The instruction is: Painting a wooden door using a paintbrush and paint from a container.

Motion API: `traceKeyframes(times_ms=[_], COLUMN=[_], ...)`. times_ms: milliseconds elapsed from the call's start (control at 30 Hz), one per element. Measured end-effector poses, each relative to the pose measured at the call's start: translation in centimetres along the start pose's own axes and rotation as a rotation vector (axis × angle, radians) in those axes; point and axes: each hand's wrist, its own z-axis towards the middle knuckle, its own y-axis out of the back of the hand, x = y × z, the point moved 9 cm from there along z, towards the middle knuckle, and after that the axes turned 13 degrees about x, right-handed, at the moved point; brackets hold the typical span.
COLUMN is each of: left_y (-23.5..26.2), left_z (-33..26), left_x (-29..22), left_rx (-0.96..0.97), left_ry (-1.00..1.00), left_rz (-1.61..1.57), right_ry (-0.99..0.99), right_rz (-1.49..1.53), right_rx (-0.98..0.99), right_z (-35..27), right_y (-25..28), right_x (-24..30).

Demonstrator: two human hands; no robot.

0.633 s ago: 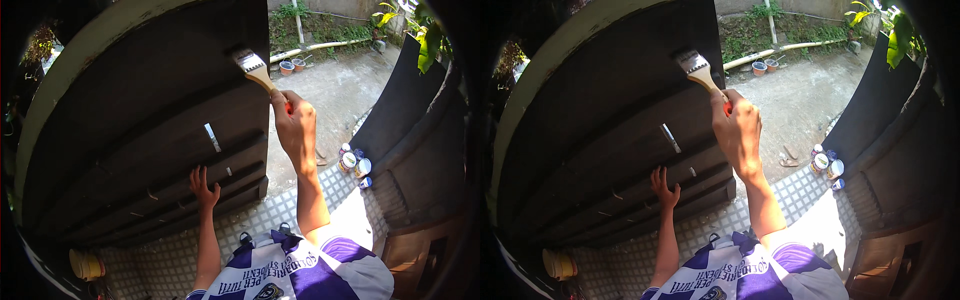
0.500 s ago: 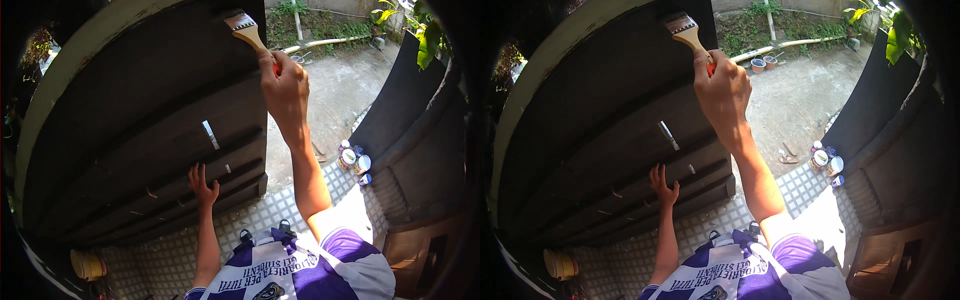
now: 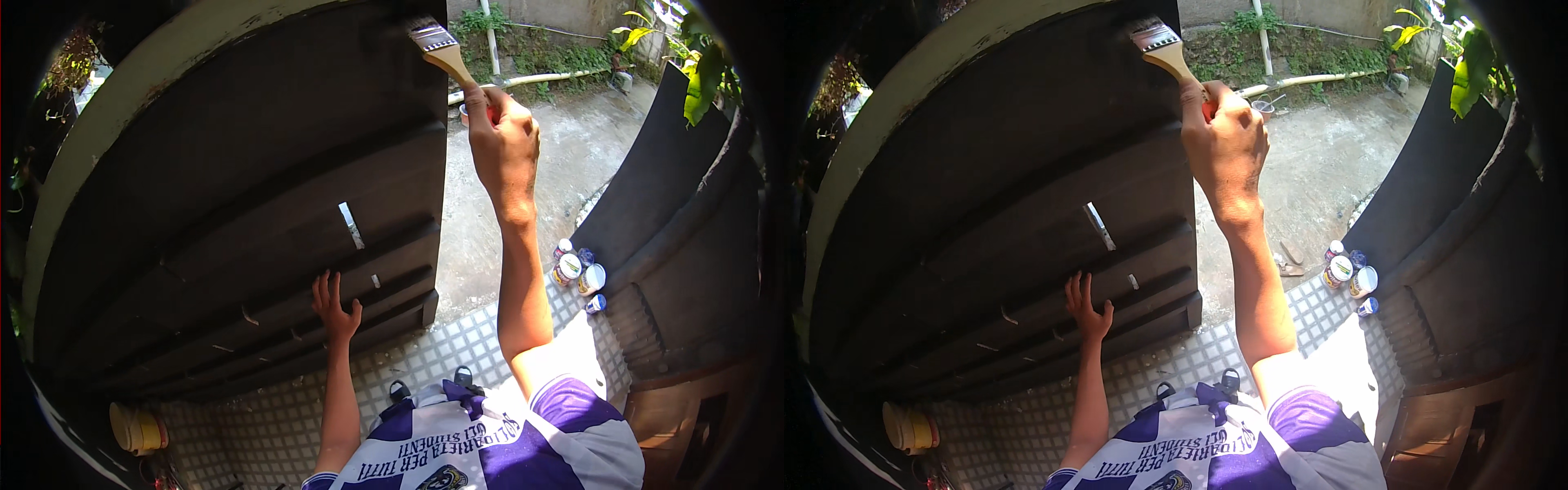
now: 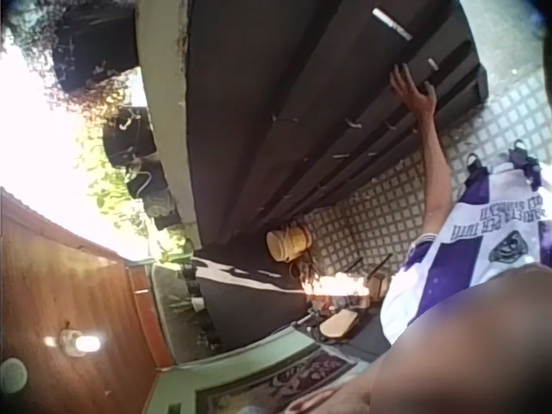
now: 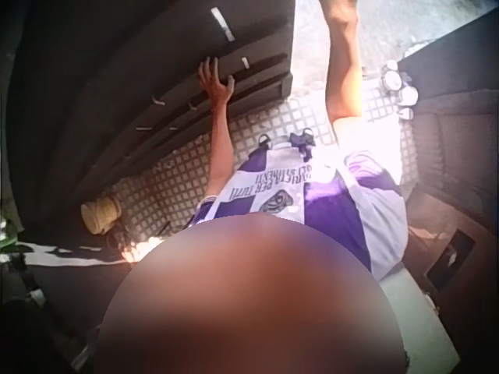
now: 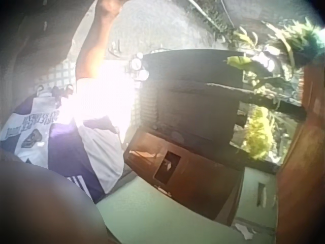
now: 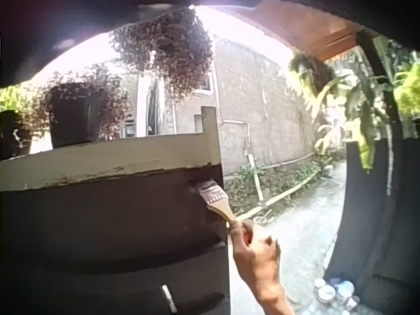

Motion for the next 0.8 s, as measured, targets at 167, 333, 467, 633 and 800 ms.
traceKeyframes(times_ms=[167,333,467,633,800], left_y=[-0.2,-0.3,-0.1,-0.4,0.0], left_z=[0.3,0.4,0.3,0.4,0.2], left_x=[-0.3,-0.5,-0.5,-0.5,-0.2], left_rx=[0.031,0.046,0.023,0.031,0.031], left_ry=[0.016,0.006,-0.007,0.003,-0.004], left_rz=[-0.001,-0.01,-0.001,0.005,0.013], right_ry=[-0.128,-0.138,-0.041,0.283,0.32], right_rz=[-0.162,-0.158,-0.331,-0.469,-0.142], right_rx=[0.193,0.101,-0.124,-0.001,0.038], right_z=[-3.3,-4.6,-4.4,-7.4,-8.7], right_y=[-2.1,1.8,3.4,-4.3,-2.7], right_x=[-3.7,-5.0,-3.0,0.8,1.9])
